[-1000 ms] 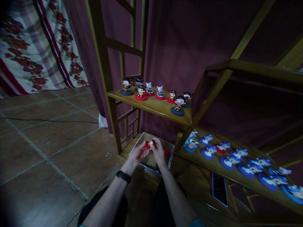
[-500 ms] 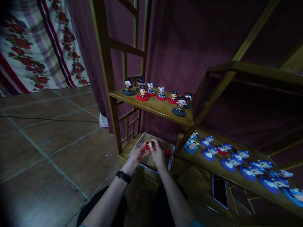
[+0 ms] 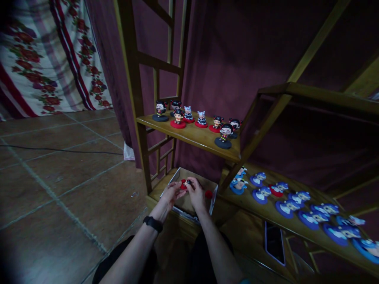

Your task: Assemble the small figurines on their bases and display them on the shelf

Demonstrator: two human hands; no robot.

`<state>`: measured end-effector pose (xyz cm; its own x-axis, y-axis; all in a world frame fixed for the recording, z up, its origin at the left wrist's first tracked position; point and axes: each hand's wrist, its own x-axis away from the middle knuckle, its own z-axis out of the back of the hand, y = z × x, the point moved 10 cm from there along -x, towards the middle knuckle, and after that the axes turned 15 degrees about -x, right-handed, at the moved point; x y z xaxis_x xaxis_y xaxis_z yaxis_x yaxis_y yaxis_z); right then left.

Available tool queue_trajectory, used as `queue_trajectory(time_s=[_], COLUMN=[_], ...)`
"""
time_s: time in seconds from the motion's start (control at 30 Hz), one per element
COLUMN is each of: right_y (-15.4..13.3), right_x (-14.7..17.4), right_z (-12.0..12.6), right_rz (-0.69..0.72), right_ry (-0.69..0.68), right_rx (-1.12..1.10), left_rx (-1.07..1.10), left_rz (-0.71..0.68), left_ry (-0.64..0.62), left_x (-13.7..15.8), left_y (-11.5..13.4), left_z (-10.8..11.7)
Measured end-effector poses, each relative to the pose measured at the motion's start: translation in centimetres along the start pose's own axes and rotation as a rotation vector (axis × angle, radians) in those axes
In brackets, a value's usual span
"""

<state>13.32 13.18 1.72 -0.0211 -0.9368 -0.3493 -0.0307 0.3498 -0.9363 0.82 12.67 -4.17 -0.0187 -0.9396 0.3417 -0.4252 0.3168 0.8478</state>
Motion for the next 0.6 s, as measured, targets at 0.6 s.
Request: queue_trajectory(time_s=[0.6], right_y=[-1.1], right_x=[0.8], right_z=[-1.9], right_rz=[0.041], right_ry=[-0.082], right_rx=[0.069], left_rx=[-0.007], left_rz=[-0.101], left_ry=[0.061], left_x=[0.6], left_y=[0.6], left_z=[0.7])
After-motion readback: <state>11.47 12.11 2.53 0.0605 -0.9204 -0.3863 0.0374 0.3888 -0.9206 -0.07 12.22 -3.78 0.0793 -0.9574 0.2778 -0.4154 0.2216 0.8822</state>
